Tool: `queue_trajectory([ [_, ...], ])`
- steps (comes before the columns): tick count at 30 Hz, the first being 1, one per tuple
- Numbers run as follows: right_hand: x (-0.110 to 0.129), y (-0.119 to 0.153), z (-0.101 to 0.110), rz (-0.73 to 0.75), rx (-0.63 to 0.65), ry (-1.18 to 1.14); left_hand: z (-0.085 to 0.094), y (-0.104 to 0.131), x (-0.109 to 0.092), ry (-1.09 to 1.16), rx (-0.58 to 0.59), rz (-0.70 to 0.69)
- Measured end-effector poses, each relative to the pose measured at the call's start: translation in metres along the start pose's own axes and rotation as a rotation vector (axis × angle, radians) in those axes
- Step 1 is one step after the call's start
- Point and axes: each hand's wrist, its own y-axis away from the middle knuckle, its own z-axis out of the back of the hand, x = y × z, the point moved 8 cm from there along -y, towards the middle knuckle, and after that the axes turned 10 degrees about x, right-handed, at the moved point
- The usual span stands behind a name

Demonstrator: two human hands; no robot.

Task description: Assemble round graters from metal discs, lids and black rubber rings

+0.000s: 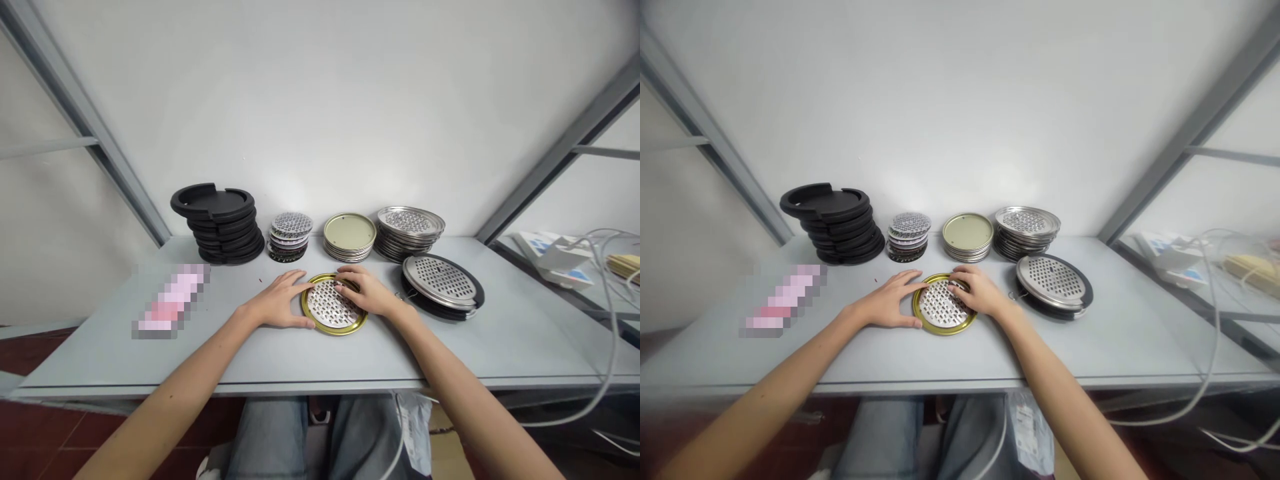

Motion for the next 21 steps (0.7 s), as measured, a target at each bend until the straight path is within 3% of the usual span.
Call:
queue_trajectory([
  [21,0.0003,-0.0027,-0.0003,-0.017,0.001,-0.046,-0.0045,-0.0017,0.0005,-0.005,0.061,0.033],
])
